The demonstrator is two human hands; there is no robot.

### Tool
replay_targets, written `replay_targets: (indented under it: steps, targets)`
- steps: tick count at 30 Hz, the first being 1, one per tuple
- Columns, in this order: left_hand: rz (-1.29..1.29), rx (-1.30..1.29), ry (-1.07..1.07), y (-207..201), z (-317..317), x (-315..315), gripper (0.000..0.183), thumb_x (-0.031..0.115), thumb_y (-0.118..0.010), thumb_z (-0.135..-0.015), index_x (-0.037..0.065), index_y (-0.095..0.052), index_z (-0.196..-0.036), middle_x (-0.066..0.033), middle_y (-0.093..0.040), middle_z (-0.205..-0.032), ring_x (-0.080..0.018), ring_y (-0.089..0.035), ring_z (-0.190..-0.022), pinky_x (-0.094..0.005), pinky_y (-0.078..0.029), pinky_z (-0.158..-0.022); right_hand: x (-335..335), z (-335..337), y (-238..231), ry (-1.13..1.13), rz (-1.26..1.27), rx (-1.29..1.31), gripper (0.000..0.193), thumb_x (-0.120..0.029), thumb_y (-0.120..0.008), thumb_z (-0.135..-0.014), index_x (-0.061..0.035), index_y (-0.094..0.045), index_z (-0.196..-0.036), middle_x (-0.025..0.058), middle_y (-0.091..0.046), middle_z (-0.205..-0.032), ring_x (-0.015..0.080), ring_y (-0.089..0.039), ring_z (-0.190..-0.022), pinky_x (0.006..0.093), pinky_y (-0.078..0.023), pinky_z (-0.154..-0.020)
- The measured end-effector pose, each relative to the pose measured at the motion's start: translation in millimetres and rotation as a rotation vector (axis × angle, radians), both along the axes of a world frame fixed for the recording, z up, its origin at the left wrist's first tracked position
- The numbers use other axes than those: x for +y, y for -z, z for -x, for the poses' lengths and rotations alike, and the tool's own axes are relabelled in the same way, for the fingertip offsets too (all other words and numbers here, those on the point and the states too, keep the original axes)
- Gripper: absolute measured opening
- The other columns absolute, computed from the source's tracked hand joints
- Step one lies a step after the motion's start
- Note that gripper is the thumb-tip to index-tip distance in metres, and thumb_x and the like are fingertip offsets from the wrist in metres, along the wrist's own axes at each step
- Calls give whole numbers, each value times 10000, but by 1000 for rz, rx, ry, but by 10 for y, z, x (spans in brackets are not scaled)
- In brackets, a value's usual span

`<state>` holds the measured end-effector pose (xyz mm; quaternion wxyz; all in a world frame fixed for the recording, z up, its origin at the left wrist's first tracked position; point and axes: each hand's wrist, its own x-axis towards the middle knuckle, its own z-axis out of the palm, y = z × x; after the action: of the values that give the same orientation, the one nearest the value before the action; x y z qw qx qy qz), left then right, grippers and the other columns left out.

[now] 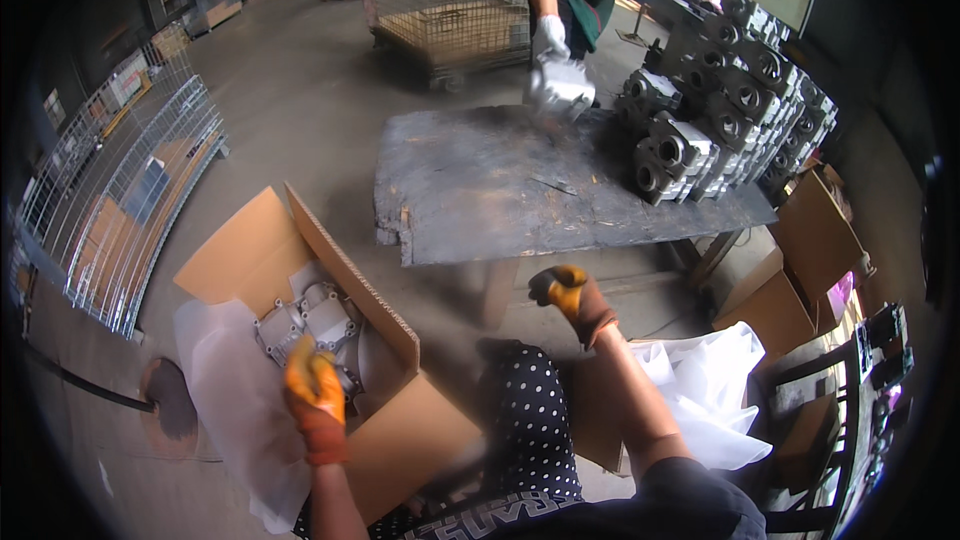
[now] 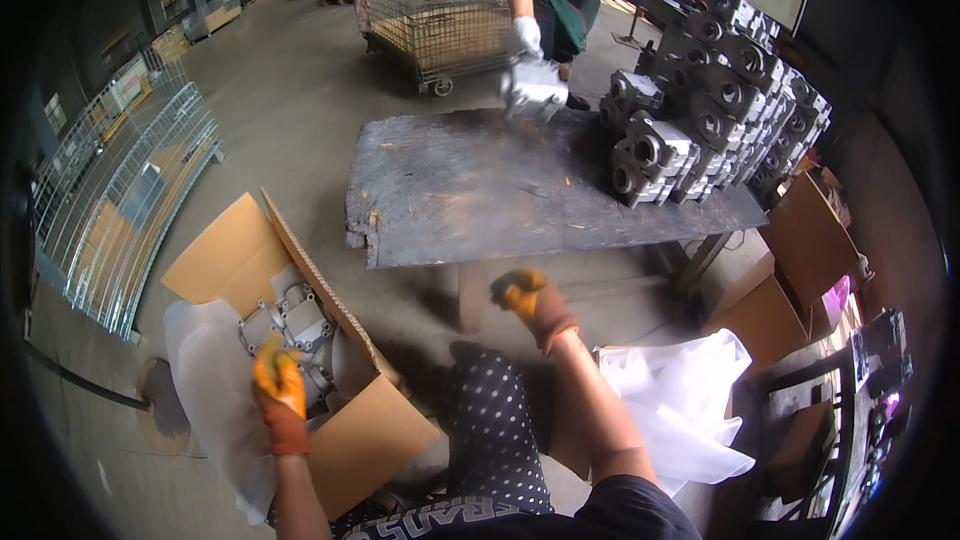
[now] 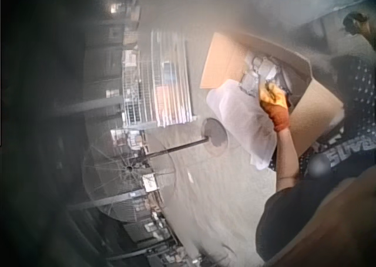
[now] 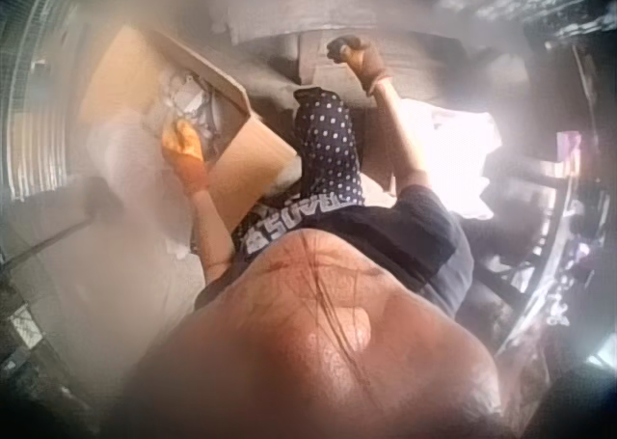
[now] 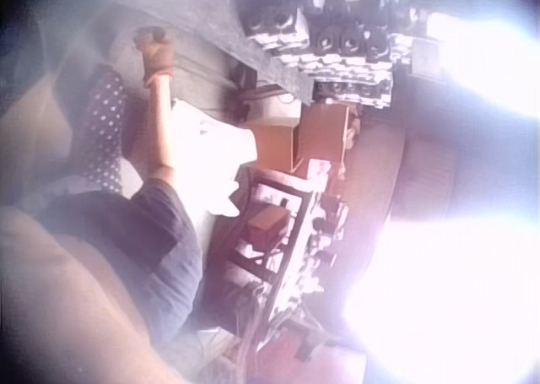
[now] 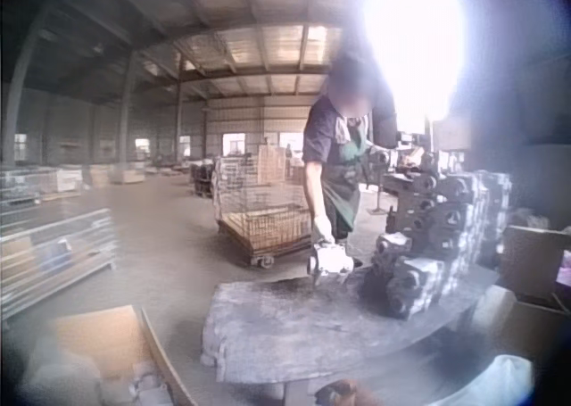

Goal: The person lines a cardboard box with white foam, then picks up multiple metal engine components from a nearby table and places them into the box one at a time.

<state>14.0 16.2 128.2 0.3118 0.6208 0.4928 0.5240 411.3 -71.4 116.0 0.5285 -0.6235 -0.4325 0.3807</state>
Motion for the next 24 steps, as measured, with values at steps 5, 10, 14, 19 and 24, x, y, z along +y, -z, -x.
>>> replay_targets:
  steps: [5,10,14,19,24]
  targets:
    - [-111,39,219,-1078,-501,580,409,249,-455,-956,6,-495,-1281,-109,-617,-1064,-182,-588,-963,-283,-449,-835,249,-370,-465,496,-273,227,189,-120,-534,-891,-6,-617,-1017,72,-636,-902,152,-585,-732,275,-476,-651]
    - [190,-10,577,-1269,-1472,1286,532,384,-445,-946,49,-418,-1359,-143,-552,-1266,-279,-521,-1185,-395,-378,-1007,655,-966,-354,742,-252,441,408,-248,-525,-940,-100,-417,-1305,92,-597,-1110,280,-646,-802,347,-521,-685]
    - [505,-83,752,-952,-2348,1856,603,442,-482,-920,103,-366,-1405,-150,-431,-1401,-323,-414,-1288,-433,-333,-1044,999,-1450,51,541,-117,200,409,-278,-536,-936,-90,-406,-1275,98,-577,-1095,281,-644,-798,360,-522,-699]
    - [616,-65,761,-809,-3364,2037,631,477,-498,-894,133,-370,-1407,-106,-363,-1456,-326,-359,-1320,-456,-316,-1052,1312,-1819,167,366,208,-838,417,-249,-566,-867,-66,-474,-1230,131,-571,-1153,261,-542,-1074,311,-417,-919]
    - [538,71,718,-254,-3988,2339,548,509,-458,-873,106,-523,-1238,-116,-519,-1291,-281,-476,-1190,-410,-381,-968,1444,-1833,-46,54,375,-1710,343,-109,-495,-816,-88,-512,-1159,113,-558,-1145,248,-513,-1144,309,-365,-995]
